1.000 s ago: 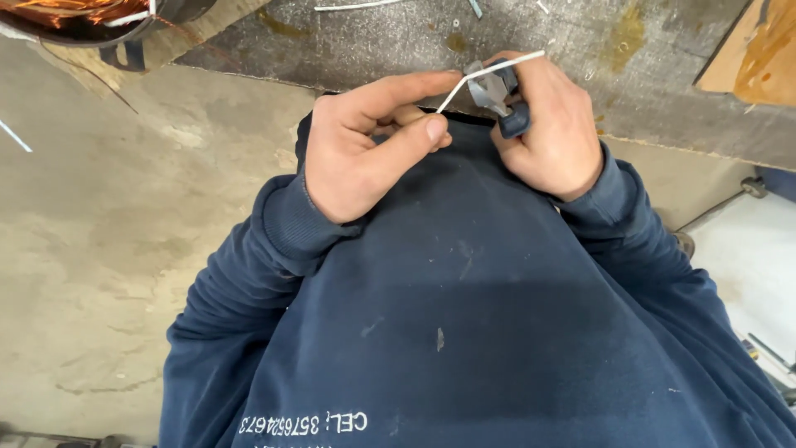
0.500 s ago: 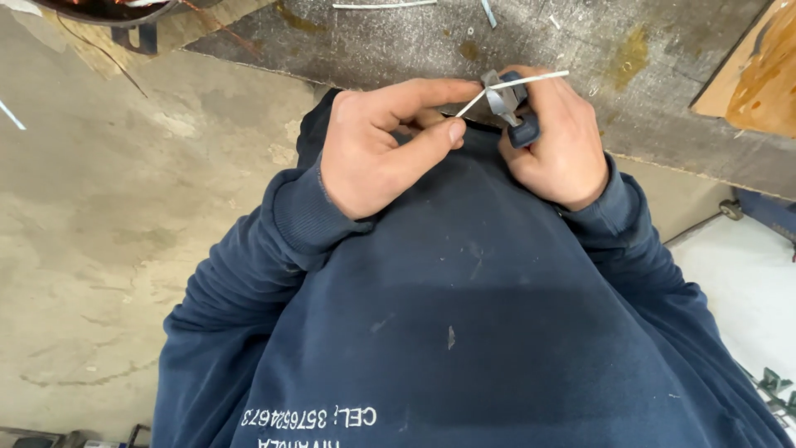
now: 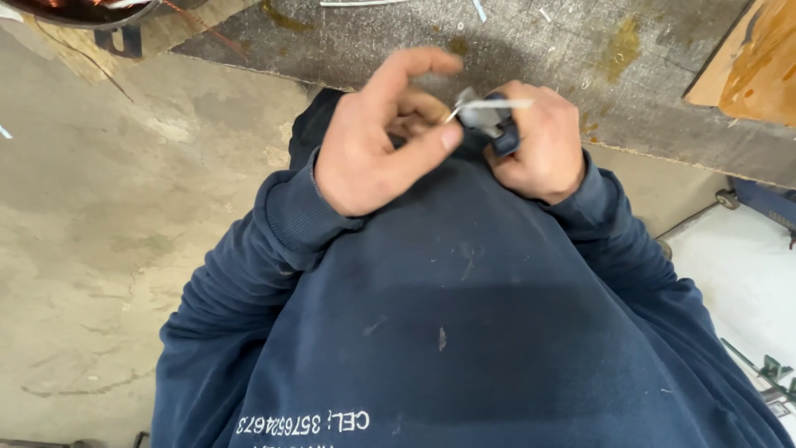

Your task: Repairing a motor stator by inserting wires and insulators.

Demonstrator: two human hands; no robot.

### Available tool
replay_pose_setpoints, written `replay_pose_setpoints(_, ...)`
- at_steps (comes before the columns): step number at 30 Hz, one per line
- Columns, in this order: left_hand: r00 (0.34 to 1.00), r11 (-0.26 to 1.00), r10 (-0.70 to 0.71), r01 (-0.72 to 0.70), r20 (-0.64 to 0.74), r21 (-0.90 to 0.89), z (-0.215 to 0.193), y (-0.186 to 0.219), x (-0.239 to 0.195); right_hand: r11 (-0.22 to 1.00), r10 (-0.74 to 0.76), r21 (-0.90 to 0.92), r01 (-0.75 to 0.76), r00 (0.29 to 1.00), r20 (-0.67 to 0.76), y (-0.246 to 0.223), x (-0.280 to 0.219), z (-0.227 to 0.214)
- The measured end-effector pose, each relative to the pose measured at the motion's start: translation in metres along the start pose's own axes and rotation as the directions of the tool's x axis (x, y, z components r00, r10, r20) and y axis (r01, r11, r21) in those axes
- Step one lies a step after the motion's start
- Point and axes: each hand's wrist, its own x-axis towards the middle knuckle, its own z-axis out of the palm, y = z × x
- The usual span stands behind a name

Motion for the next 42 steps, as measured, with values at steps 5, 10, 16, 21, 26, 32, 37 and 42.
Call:
replay_pose_setpoints(5, 0.985, 0.92, 0.046, -0.106, 0.165, 0.376, 0.007, -0.004, 0.009, 0.985, -0.135, -0.109, 0.134, 0.991, -0.007, -0.003, 0.0, 0.0)
replay_pose_setpoints(10, 0.99, 0.956, 0.061, -0.095, 0.126, 0.277, 0.015, -0.023, 0.003, 0.989, -0.113, -0.101, 0.108, 0.992, -0.05, 0.0, -0.009, 0.008)
replay_pose_setpoints(16, 0.983, 0.965, 0.062, -0.103, 0.175, 0.241, 0.022, -0.024, 0.003, 0.992, -0.129, -0.006, 0.129, 0.988, -0.081, 0.02, -0.013, 0.017)
replay_pose_setpoints(21, 0.989, 0.973, -0.006, -0.029, 0.151, 0.228, 0.024, -0.025, 0.004, 0.98, -0.198, -0.005, 0.198, 0.978, -0.072, 0.024, -0.01, 0.009)
replay_pose_setpoints(26, 0.988, 0.963, -0.132, 0.146, 0.076, -0.227, 0.027, -0.041, -0.004, 0.967, -0.242, -0.101, 0.234, 0.967, -0.08, 0.039, -0.004, -0.012)
replay_pose_setpoints(32, 0.991, 0.995, -0.065, 0.073, -0.12, 0.063, 0.027, -0.025, 0.002, 0.913, -0.114, -0.404, 0.058, 0.987, -0.116, 0.085, -0.007, -0.04)
replay_pose_setpoints(37, 0.976, 0.98, -0.046, 0.086, -0.215, 0.182, 0.048, -0.04, -0.001, 0.892, -0.257, -0.421, 0.162, 0.95, -0.178, 0.057, 0.011, -0.062)
replay_pose_setpoints(42, 0.99, 0.982, 0.068, -0.045, -0.123, 0.186, 0.059, -0.021, 0.002, 0.923, -0.374, 0.095, 0.372, 0.927, 0.002, 0.039, 0.008, -0.067)
